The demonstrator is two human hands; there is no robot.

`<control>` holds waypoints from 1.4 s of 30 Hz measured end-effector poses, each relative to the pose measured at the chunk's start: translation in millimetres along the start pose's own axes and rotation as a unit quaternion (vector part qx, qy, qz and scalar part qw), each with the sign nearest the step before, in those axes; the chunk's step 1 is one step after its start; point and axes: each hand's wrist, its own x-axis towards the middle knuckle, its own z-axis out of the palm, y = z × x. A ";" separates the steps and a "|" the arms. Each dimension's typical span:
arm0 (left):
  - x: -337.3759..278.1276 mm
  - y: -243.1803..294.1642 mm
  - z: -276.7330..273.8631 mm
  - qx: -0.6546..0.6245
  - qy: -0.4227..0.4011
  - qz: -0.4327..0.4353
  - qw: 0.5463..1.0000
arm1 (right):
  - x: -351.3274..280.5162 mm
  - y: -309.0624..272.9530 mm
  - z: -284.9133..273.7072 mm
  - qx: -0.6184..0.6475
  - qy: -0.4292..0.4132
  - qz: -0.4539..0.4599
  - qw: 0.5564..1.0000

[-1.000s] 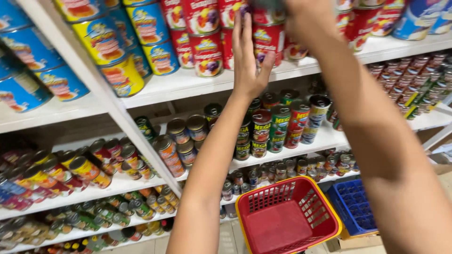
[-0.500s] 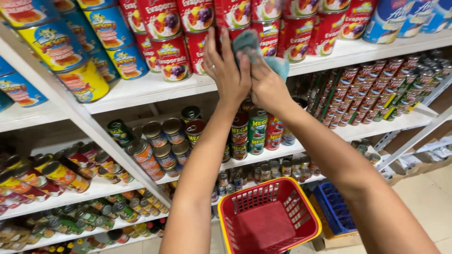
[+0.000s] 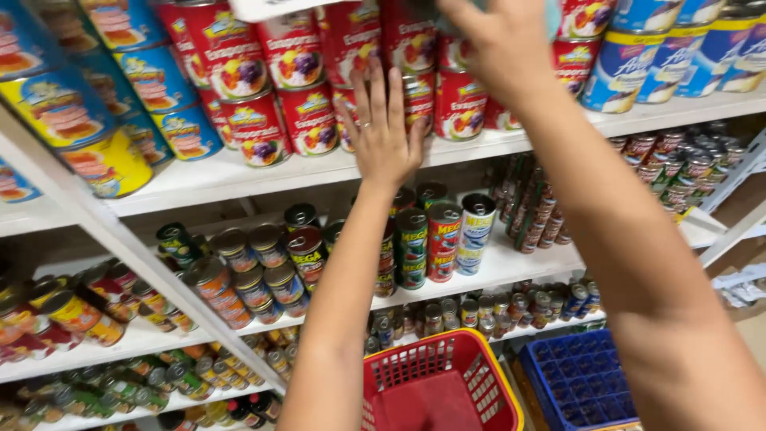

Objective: Wiping down shelves and cleaning canned goods in a grocery store.

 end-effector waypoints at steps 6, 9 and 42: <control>0.2 7.9 -3.3 0.124 -0.070 0.003 0.990 | -50.6 -42.7 24.0 0.044 -0.091 0.065 0.993; -6.3 4.3 5.9 0.123 0.009 0.031 0.992 | -91.8 -67.9 29.9 0.055 -0.058 0.067 0.995; -9.0 51.2 55.8 0.114 0.181 0.145 0.966 | -169.7 -38.7 7.9 0.049 0.005 0.184 0.982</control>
